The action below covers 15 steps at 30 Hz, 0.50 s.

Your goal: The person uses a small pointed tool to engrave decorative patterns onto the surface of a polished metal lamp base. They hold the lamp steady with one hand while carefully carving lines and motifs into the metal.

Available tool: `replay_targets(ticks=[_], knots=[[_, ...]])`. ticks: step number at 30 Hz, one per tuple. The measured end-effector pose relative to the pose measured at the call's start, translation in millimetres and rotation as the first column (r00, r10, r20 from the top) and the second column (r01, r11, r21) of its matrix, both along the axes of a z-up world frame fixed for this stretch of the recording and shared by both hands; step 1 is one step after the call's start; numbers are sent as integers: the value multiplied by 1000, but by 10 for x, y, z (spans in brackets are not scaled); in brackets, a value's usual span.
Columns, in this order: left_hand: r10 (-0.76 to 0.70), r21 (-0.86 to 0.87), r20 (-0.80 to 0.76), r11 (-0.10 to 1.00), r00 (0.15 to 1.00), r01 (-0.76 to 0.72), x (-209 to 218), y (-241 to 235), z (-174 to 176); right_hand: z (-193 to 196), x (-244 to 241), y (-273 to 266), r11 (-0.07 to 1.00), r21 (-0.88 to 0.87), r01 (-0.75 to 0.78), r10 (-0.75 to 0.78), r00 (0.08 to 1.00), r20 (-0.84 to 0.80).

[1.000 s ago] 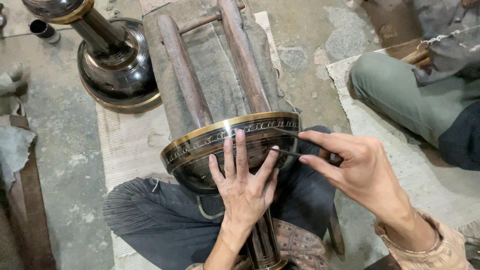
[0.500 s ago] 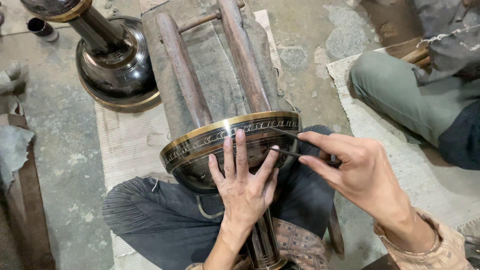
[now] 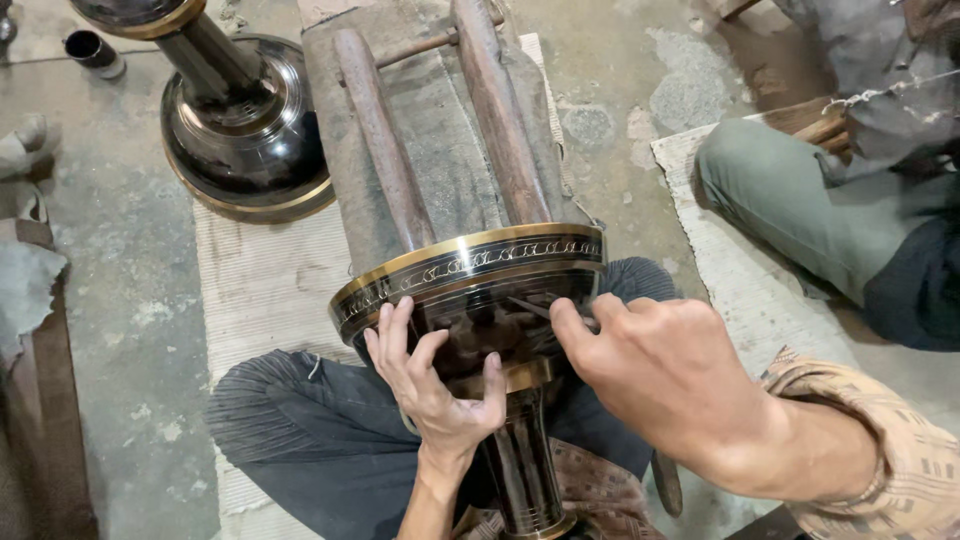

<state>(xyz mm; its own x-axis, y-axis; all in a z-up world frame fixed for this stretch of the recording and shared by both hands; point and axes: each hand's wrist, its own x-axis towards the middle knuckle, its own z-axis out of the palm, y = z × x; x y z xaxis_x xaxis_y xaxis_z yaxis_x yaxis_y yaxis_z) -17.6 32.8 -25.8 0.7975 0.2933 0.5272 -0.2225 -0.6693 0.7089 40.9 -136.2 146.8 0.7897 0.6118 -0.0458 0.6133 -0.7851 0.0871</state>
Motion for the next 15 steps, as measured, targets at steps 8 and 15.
replay_targets(ticks=[8,15], knots=[[10,2,-5,1000,1000,-10,2,-20,-52,29,-23,158,992,-101,-78,88,991,105],[8,11,-9,1000,1000,-8,3,-20,-99,15,-41,201,986,-153,-64,82,990,111]])
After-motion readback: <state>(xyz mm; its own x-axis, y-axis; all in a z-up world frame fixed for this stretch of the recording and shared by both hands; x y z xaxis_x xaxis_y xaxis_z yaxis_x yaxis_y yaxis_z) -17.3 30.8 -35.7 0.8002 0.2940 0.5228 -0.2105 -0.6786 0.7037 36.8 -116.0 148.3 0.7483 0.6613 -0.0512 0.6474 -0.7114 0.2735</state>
